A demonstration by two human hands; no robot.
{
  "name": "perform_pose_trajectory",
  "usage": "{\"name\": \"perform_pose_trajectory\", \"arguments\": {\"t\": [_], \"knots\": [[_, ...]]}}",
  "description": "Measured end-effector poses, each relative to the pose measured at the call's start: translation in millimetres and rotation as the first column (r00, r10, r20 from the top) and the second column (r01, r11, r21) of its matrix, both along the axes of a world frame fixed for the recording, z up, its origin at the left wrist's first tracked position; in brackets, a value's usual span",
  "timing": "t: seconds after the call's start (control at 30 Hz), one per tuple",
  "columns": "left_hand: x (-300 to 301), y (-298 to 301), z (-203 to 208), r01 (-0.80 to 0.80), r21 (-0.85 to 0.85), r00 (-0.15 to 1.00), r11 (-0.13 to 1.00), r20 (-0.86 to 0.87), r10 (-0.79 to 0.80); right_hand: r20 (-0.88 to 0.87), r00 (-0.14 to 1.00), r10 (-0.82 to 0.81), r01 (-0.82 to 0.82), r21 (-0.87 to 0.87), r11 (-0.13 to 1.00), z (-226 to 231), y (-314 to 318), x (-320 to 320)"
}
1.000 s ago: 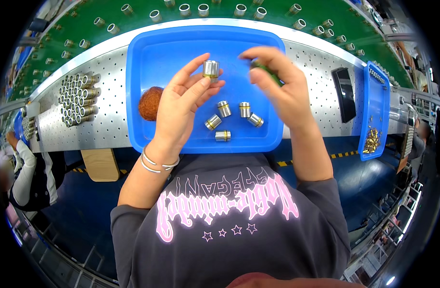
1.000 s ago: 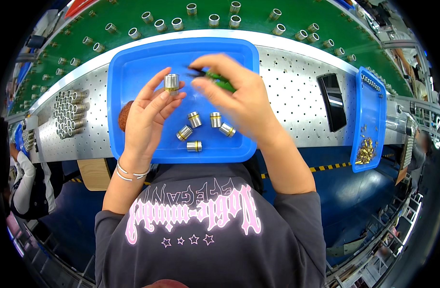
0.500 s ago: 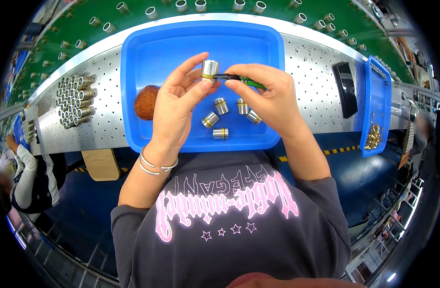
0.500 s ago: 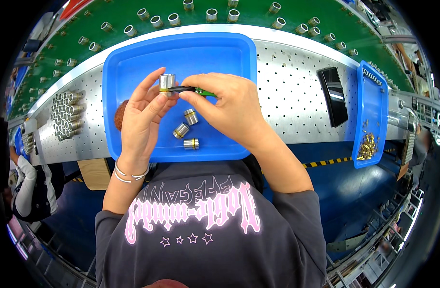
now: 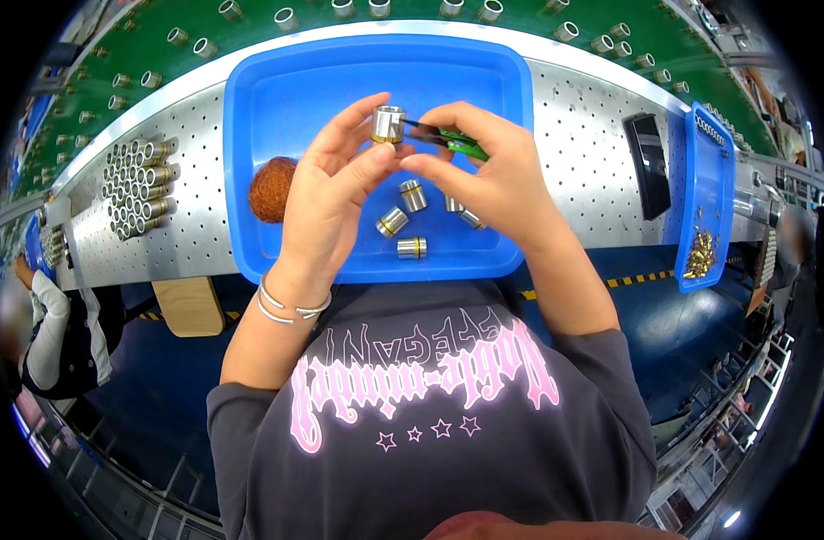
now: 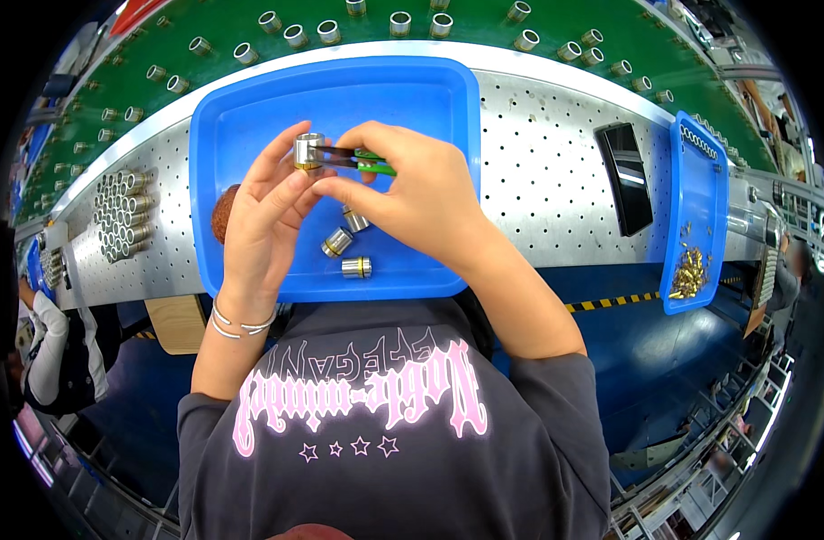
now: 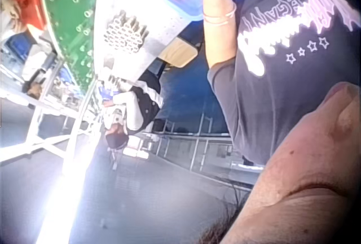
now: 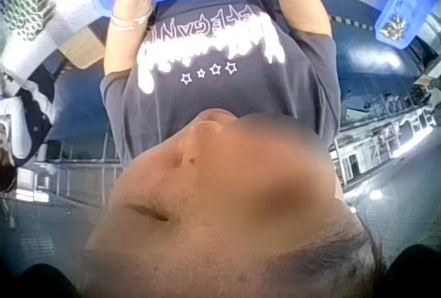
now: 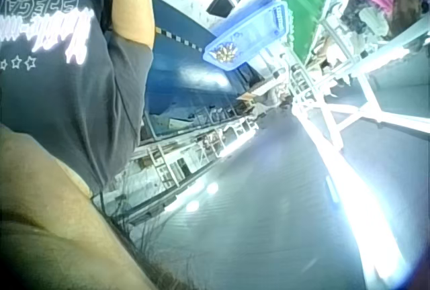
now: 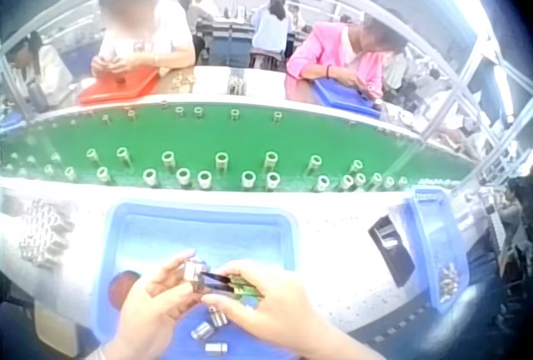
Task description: The person uses a pair of green-handled tweezers to pick up small brass rings and place them onto cylindrical metal components held in their left hand. The person repeatedly performs this action, picking up rings from a blue tray and placing the finished components onto a green pegboard surface.
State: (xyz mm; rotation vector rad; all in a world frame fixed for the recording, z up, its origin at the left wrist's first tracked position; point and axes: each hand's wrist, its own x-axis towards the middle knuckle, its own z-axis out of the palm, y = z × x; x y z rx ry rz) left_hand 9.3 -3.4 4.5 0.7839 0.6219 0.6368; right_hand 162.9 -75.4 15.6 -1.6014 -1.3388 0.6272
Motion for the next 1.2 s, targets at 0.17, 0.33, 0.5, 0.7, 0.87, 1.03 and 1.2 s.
{"name": "perform_pose_trajectory", "arguments": {"t": [0.17, 0.33, 0.5, 0.7, 0.87, 1.03, 1.2], "knots": [[-2.1, 1.4, -5.8, 0.022, 0.019, 0.999, 1.0, -0.032, -0.021, 0.064, 0.998, 0.027, -0.032, 0.071, 0.997, -5.6, 2.6, 1.9], [0.7, 1.0, -2.4, 0.005, -0.048, 1.0, 0.999, 0.001, -0.005, 0.055, 0.998, 0.014, -0.018, 0.076, 0.997, -4.1, 1.5, 5.9], [0.7, 2.1, -5.1, 0.028, -0.058, 0.999, 0.998, 0.028, -0.027, 0.065, 0.998, -0.019, 0.008, 0.164, 0.986, -5.7, 4.4, 5.9], [1.7, 1.4, -3.3, 0.051, 0.004, 0.999, 0.999, -0.019, -0.051, 0.141, 0.99, -0.01, -0.022, 0.22, 0.975, -4.4, 7.9, 6.8], [1.0, 2.5, -7.3, 0.081, 0.077, 0.996, 0.994, -0.041, -0.079, 0.192, 0.981, 0.006, -0.051, 0.228, 0.972, -3.2, 8.6, 5.4], [0.3, 0.3, -6.3, 0.122, 0.151, 0.99, 0.981, -0.089, -0.11, 0.197, 0.98, 0.01, -0.058, 0.236, 0.97, -0.5, 7.8, 2.7], [1.4, -3.5, -6.6, 0.111, 0.237, 0.991, 0.965, -0.094, -0.091, 0.193, 0.981, 0.006, -0.056, 0.254, 0.966, 1.2, 5.2, 2.5]]}}
